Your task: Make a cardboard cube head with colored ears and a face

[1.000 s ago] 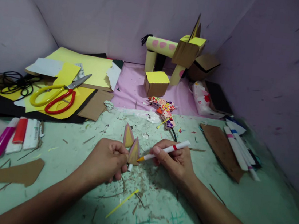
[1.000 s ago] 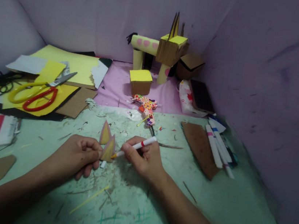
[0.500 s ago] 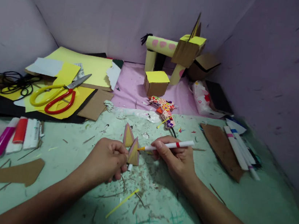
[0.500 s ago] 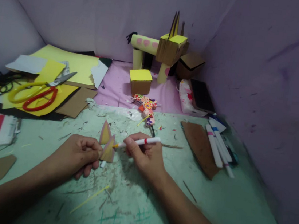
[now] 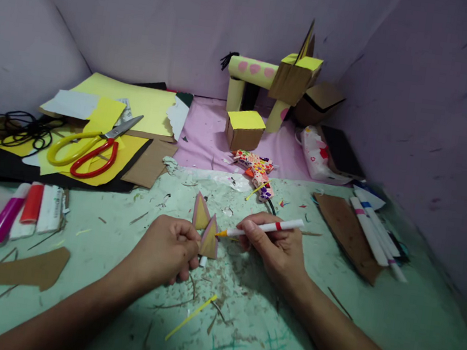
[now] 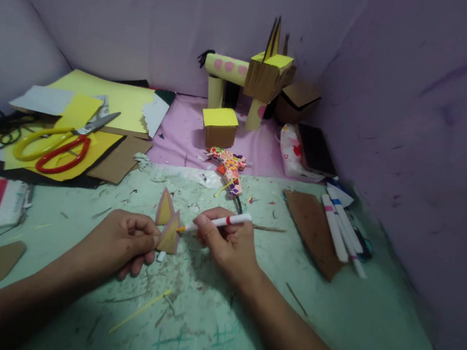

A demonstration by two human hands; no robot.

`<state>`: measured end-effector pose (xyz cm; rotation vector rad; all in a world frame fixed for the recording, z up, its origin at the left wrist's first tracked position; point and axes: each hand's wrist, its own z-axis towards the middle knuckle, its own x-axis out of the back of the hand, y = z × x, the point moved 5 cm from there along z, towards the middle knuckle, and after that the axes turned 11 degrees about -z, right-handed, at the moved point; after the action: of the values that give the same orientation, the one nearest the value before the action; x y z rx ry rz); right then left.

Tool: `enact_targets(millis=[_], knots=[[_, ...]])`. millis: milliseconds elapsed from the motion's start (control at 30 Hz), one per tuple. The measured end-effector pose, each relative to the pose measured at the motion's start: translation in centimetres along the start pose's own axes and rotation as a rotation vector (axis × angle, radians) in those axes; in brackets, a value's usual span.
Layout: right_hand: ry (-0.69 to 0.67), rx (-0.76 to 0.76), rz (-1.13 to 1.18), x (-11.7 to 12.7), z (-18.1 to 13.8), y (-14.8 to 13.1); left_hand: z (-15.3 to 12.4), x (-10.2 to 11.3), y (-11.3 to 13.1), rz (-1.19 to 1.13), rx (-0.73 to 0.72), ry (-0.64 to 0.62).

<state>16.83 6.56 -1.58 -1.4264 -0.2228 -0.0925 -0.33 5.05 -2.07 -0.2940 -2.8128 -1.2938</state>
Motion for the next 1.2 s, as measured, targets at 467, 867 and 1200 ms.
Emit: enact_targets(millis=[467, 867, 1200], knots=[[-0.079, -0.014, 0.006, -0.50, -0.19, 0.04, -0.10, -0.16, 0.22, 0.011, -0.006, -0.007], [0.008, -0.011, 0.016, -0.06, 0.02, -0.03, -0.08, -0.07, 0.23, 0.010, -0.007, -0.002], [-0.163, -0.048, -0.040, -0.54, -0.24, 0.00, -0.07, -0.07, 0.19, 0.021, -0.008, -0.008]])
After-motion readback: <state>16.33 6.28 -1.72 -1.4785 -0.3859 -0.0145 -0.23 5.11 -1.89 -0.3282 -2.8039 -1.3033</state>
